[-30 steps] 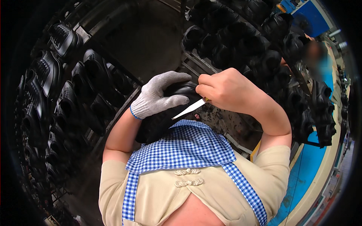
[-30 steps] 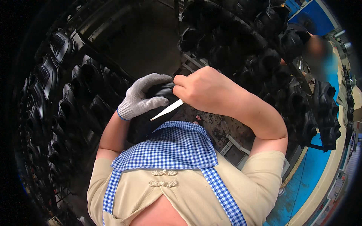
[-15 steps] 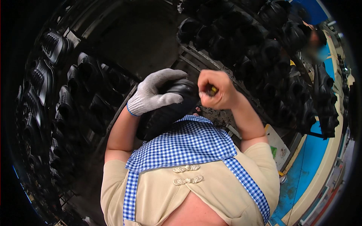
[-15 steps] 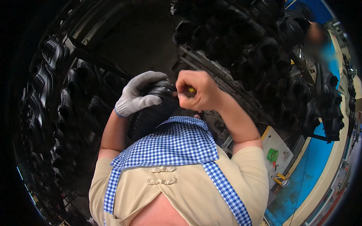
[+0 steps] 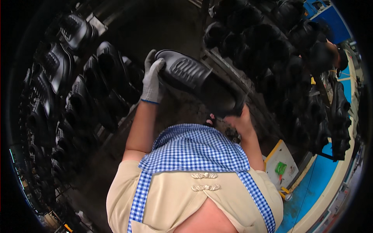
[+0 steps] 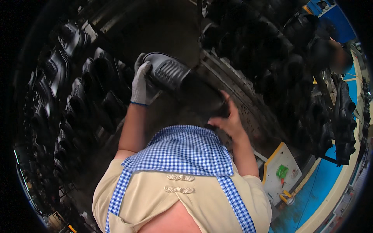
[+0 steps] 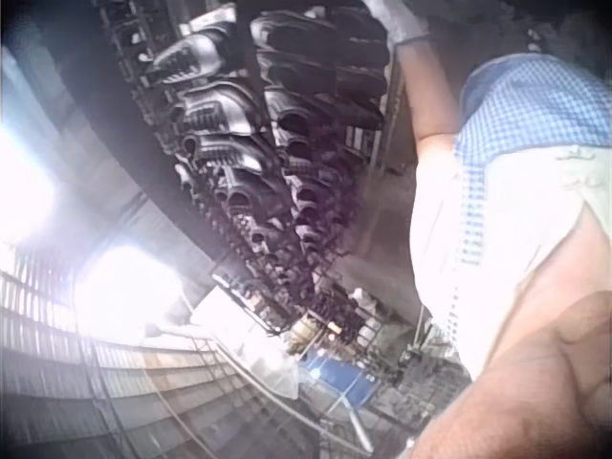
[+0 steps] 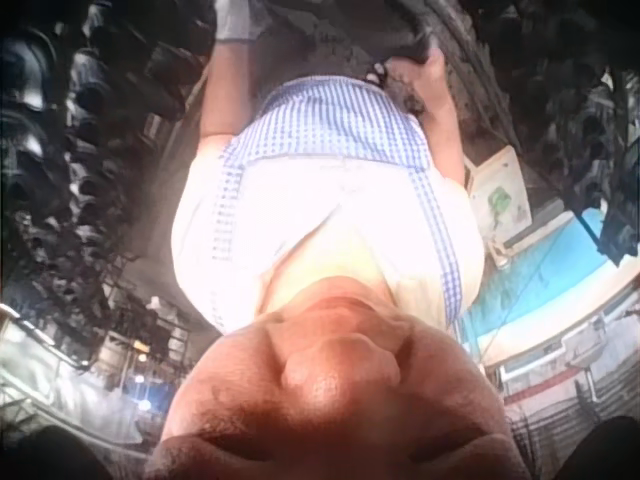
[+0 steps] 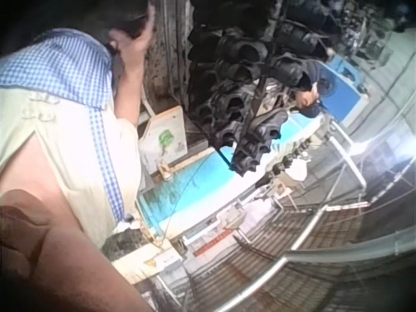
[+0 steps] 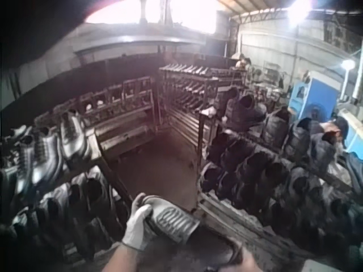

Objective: Finishing and quality checking black shoes by using a small tool to adjust edges or remove debris.

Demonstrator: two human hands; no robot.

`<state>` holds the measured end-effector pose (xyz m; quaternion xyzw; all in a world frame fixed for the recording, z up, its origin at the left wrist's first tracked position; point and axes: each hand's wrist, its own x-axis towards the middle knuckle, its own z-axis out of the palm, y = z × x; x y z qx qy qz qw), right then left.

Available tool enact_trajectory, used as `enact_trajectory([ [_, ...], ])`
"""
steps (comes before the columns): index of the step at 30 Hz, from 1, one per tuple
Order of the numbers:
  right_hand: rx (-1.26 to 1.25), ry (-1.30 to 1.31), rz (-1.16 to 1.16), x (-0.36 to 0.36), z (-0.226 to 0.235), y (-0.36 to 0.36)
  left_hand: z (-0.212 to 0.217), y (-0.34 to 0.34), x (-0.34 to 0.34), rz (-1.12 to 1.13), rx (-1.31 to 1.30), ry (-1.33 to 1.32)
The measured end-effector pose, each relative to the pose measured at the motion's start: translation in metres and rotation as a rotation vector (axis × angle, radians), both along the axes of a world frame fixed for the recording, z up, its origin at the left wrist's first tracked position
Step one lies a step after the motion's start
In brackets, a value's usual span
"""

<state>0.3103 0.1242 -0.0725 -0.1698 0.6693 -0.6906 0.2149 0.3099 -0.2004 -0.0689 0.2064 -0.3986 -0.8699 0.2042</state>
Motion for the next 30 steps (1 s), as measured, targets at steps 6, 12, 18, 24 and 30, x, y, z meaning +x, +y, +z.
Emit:
enact_trajectory([
  [6, -0.255, -0.645, -0.138, -0.003, -0.014, -0.005, -0.005, -0.021, 0.049, -0.153, 0.006, -0.326],
  [12, -0.083, -0.694, 0.007, 0.023, -0.024, -0.043, -0.051, -0.047, 0.128, -0.056, -0.077, -0.367],
  [18, 0.122, -0.766, 0.307, 0.052, -0.057, -0.066, -0.071, -0.024, 0.238, 0.051, 0.243, -0.686],
  [24, 0.164, 0.029, 0.758, 0.105, -0.093, -0.155, -0.004, 0.041, 0.303, 0.262, 0.700, -0.505],
  [30, 0.245, 0.250, 1.147, 0.141, -0.070, -0.242, -0.088, 0.018, 0.362, -0.151, -0.946, -1.129],
])
